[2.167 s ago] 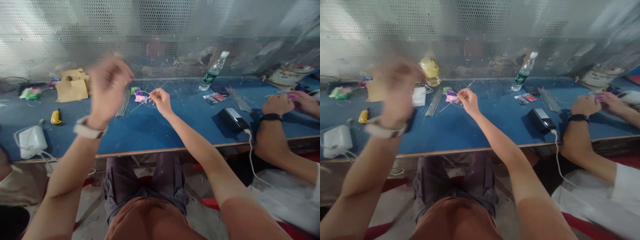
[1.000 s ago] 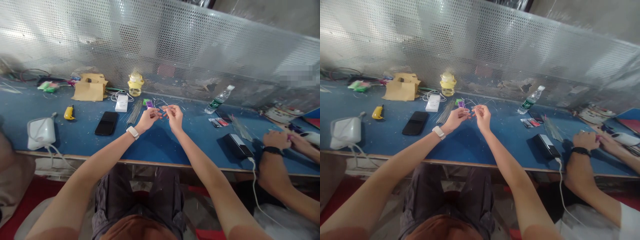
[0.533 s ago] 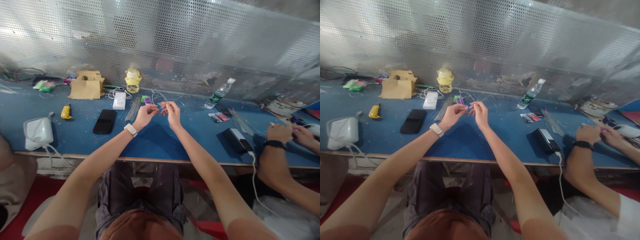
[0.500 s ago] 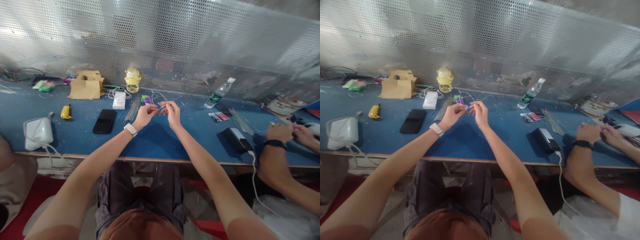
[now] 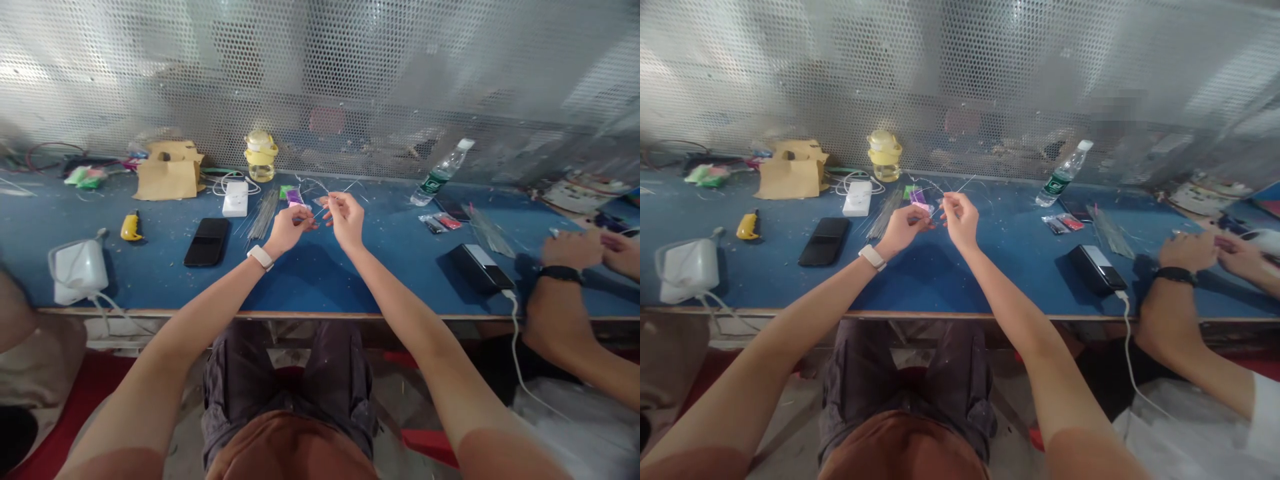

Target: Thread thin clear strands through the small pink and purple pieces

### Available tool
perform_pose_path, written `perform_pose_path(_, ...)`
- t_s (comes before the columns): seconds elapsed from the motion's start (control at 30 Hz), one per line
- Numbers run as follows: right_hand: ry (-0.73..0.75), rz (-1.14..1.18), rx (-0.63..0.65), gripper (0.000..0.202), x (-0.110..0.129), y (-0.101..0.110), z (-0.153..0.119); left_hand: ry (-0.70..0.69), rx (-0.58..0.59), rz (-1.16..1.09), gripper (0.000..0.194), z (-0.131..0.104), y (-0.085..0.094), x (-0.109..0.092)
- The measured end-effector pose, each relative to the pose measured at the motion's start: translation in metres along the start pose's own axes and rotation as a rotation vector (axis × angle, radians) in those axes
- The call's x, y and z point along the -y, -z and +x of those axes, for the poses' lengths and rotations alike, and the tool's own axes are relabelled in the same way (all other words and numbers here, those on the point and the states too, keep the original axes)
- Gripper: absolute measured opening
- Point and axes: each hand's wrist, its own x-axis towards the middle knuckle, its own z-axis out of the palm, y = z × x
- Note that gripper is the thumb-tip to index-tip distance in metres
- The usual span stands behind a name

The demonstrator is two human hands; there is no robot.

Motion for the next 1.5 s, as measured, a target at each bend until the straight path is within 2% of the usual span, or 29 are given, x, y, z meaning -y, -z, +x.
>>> perform_pose_path(0.1, 0.026, 0.028, -0.030, 0.071, -0.002, 0.000, 0.001, 0.010, 0.004, -0.061, 0.018, -0.002, -0.001, -0.002)
perform_pose_path(0.2, 0.048, 0.042, -0.008, 0.068, -0.005, -0.001, 0.003, 0.019, -0.019, -0.099, 0.019, -0.002, -0.002, -0.003)
perform_pose_path(0.53, 0.030, 0.062, -0.016, 0.072, -0.007, 0.000, 0.006, 0.037, -0.008, -0.072, 0.018, -0.001, 0.000, -0.002)
perform_pose_path(0.73, 0.071, 0.009, -0.048, 0.063, -0.008, 0.004, 0.007, 0.035, -0.008, -0.062, 0.017, -0.001, 0.001, -0.002)
perform_pose_path(0.97, 0.074, -0.013, -0.036, 0.063, -0.008, 0.008, 0.009, 0.065, 0.022, -0.059, 0.016, -0.002, -0.002, -0.001)
perform_pose_path(1.23, 0.051, 0.040, -0.064, 0.052, -0.007, 0.008, 0.013, 0.034, 0.104, -0.093, 0.019, -0.001, 0.002, 0.001)
perform_pose_path(1.4, 0.054, 0.056, -0.113, 0.059, -0.007, 0.008, 0.014, 0.069, 0.183, -0.134, 0.023, -0.003, 0.002, -0.002)
perform_pose_path(1.5, 0.094, 0.074, -0.122, 0.065, -0.005, 0.007, 0.012, 0.104, 0.163, -0.135, 0.029, -0.005, 0.001, -0.005)
